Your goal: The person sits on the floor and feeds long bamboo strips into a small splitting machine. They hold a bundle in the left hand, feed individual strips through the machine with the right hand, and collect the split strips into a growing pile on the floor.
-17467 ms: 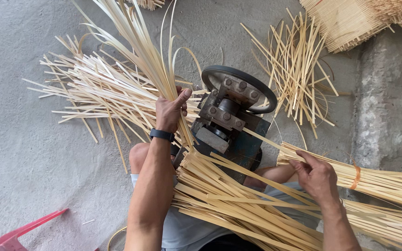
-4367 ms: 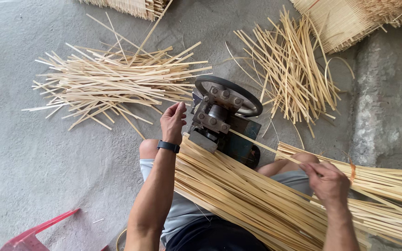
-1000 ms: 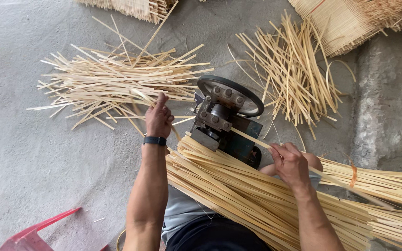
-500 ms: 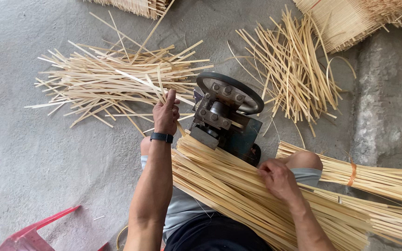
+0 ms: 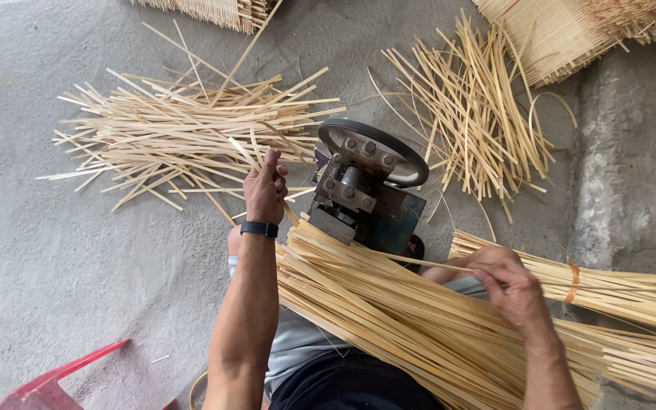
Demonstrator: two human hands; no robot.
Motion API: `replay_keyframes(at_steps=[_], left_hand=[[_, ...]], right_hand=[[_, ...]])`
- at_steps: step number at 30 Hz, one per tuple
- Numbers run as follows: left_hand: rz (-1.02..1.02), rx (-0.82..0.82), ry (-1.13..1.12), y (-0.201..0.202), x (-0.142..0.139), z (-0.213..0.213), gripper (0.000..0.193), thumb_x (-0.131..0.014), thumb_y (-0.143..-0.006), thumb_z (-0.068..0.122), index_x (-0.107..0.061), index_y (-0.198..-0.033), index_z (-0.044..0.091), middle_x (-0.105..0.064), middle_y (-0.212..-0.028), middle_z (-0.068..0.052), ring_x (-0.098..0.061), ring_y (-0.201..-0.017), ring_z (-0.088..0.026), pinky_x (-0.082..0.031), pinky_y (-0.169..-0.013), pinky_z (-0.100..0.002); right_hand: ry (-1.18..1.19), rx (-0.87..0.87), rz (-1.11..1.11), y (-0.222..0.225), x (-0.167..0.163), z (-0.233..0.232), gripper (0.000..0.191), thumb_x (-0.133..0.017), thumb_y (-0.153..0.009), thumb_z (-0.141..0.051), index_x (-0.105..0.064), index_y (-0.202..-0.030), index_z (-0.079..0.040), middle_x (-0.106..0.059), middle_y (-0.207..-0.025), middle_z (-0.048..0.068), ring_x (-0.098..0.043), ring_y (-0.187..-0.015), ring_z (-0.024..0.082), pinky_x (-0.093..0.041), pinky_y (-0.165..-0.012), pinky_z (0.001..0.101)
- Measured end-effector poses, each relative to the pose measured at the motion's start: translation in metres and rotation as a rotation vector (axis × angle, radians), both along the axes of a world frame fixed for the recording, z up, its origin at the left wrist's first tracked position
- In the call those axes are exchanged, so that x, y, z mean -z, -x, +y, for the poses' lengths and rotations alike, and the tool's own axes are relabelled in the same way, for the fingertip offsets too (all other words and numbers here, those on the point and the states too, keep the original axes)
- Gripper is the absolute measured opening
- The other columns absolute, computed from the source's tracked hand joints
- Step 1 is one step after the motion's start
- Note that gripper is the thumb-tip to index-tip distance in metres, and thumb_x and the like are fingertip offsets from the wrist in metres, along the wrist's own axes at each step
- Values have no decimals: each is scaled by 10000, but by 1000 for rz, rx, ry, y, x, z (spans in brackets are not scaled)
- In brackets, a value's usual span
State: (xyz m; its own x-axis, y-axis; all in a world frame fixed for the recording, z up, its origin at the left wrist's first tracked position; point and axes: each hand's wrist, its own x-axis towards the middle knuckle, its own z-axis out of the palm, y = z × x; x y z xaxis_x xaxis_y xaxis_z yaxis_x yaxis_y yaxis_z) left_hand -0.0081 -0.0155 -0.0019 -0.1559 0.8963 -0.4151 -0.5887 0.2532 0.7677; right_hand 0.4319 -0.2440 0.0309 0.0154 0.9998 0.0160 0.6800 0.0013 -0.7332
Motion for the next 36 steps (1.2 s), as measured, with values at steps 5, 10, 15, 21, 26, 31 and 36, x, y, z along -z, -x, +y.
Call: replay_keyframes(at_steps=[5, 10, 15, 21, 26, 31, 36], left_hand=[[-12, 10, -2, 0, 3, -1, 219, -758, -954, 315, -662, -1002, 124, -631, -727, -3, -450, -494, -21, -323, -393, -171], [26, 13, 32, -8, 5, -2, 279, -788, -898, 325, -697, -1066, 122, -634, -790, -5, -479, -527, -18, -353, -416, -165], [102, 14, 35, -11, 2, -6, 378, -826, -842, 344, -707, -1107, 103, -655, -840, -12, -495, -545, -21, -383, -447, -168], [134, 36, 63, -24, 1, -6, 377, -846, -812, 325, -717, -1088, 104, -666, -845, 57, -482, -542, -15, -388, -450, -174], [167, 76, 32, -28, 3, -7, 330, -838, -860, 322, -708, -1062, 94, -646, -811, 58, -481, -553, -14, -372, -442, -165], [138, 109, -47, -32, 3, -1, 313, -709, -977, 356, -715, -1035, 48, -763, -929, -20, -458, -531, -18, -364, -423, -165], [139, 87, -101, -33, 1, 2, 278, -673, -994, 324, -717, -1062, 58, -772, -935, -58, -429, -480, -32, -352, -398, -180]], right_hand=[[-95, 240, -290, -14, -13, 1, 210, -789, -879, -232, -808, -1064, -135, -702, -985, 51, -680, -902, 195, -570, -793, 339], [-63, 246, -305, -8, -9, 2, 186, -796, -887, -235, -816, -1058, -164, -708, -921, 37, -676, -834, 181, -564, -732, 337], [-36, 238, -344, -12, -9, 2, 184, -785, -890, -258, -813, -1042, -158, -715, -915, 25, -666, -796, 149, -590, -704, 311], [-198, 46, -435, 33, -3, 28, 219, -761, -902, -291, -820, -1019, -115, -726, -802, 63, -643, -655, 163, -558, -569, 327], [-251, -5, -430, 44, -18, 46, 261, -718, -940, -321, -810, -1032, -95, -740, -737, 77, -659, -567, 193, -527, -550, 353], [-221, 0, -509, 44, -11, 48, 299, -738, -894, -358, -801, -1037, -103, -752, -750, 97, -697, -597, 214, -544, -585, 369], [304, -92, -157, 56, 10, 33, 399, -752, -869, -346, -706, -1141, -58, -748, -879, 101, -738, -700, 171, -636, -570, 313]])
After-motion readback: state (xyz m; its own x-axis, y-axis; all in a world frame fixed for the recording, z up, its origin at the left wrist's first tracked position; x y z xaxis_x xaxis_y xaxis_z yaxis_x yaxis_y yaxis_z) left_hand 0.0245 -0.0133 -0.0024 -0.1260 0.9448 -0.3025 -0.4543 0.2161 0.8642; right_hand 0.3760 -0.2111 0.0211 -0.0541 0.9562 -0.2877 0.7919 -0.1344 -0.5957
